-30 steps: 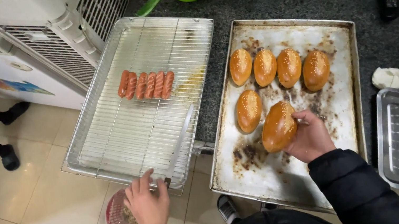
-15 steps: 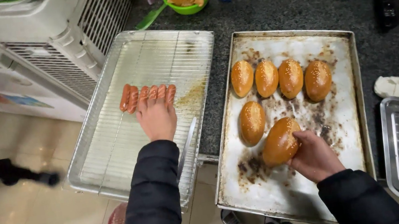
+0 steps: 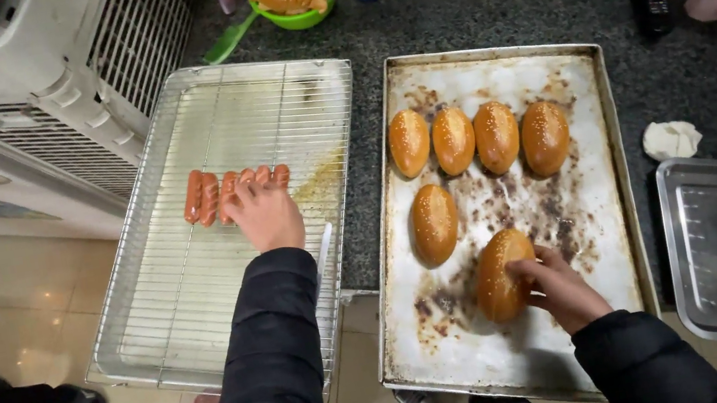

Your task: The person assembles hot dogs by placing cooked sausages into sliced buns on a baking tray. They then use a squeeze bottle to apply a white sauce in a zigzag pattern over each hot dog.

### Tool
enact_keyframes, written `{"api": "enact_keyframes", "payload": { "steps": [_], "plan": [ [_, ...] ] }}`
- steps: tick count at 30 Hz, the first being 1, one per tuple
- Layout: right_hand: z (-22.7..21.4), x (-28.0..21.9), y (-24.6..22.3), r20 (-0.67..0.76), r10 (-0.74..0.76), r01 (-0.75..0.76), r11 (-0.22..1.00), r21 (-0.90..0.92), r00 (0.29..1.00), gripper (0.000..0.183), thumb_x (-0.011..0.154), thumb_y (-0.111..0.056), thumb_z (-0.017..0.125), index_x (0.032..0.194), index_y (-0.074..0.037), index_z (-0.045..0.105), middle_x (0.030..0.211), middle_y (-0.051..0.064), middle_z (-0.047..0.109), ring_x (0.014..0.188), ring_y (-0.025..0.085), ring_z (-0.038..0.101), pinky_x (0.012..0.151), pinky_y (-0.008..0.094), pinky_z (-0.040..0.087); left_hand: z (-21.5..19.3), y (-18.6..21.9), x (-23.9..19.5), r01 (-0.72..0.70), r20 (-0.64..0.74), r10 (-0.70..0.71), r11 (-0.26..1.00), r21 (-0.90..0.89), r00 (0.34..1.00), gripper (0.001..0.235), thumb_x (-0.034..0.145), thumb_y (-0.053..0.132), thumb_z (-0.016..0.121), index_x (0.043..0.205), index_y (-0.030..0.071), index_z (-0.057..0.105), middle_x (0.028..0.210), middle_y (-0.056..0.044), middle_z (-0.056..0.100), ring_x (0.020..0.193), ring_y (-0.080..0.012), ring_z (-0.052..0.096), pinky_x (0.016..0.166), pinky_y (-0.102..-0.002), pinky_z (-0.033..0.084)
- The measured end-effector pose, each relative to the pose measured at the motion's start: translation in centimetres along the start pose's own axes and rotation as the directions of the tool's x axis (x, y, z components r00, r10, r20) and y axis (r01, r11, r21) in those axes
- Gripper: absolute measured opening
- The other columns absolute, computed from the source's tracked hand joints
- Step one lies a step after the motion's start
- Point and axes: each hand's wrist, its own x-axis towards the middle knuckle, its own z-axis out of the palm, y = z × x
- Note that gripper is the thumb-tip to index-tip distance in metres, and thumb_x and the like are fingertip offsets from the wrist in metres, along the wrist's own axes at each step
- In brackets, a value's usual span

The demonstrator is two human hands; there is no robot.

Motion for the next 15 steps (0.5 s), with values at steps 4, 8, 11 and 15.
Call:
{"api": "enact_keyframes", "payload": {
  "steps": [4,8,11,15],
  "plan": [
    [-0.1,0.8,1.0,-0.020,-0.050,0.048,0.994,-0.100,0.999,0.097,0.086,-0.015,0.091,0.170,0.006,0.045,0.131,0.030,0.064,0.121,0.044,0.067,0.106,0.060,0.054,2.3,0.0,-1.3,0.091,0.038,-0.089,0.994,-0.053,0.995,0.029,0.074,0.025,0.071,0.095,0.005,0.077,0.112,-0.016,0.070,0.123,-0.0396,0.059,0.097,-0.064,0.039],
    [-0.8,3.3,1.9,-0.005,-0.097,0.091,0.953,-0.288,0.995,0.095,0.087,-0.021,0.091,0.168,0.008,0.050,0.135,0.034,0.073,0.127,0.049,0.072,0.108,0.062,0.055,-8.3,0.9,3.1,0.553,0.492,-0.423,0.819,-0.151,0.761,0.038,0.076,0.049,0.074,0.101,0.025,0.089,0.107,-0.004,0.084,0.126,-0.0318,0.069,0.107,-0.058,0.045],
    [-0.9,4.2,2.0,-0.022,-0.130,0.113,0.923,-0.367,0.991,0.092,0.086,-0.027,0.093,0.164,0.008,0.058,0.139,0.034,0.074,0.131,0.050,0.073,0.111,0.062,0.055,-15.8,2.2,5.4,0.772,0.804,-0.341,0.598,-0.215,0.488,0.038,0.079,0.064,0.077,0.098,0.035,0.091,0.094,0.002,0.085,0.113,-0.0272,0.077,0.101,-0.047,0.053],
    [-4.8,10.6,5.3,-0.027,-0.182,0.132,0.803,-0.581,0.983,0.086,0.088,-0.047,0.094,0.158,-0.004,0.070,0.146,0.025,0.078,0.137,0.045,0.074,0.119,0.058,0.055,-16.4,4.3,0.6,0.843,0.813,-0.235,0.222,-0.489,0.533,0.028,0.078,0.040,0.090,0.101,0.023,0.092,0.077,0.002,0.080,0.073,-0.0113,0.072,0.068,-0.031,0.055]
  ]
}}
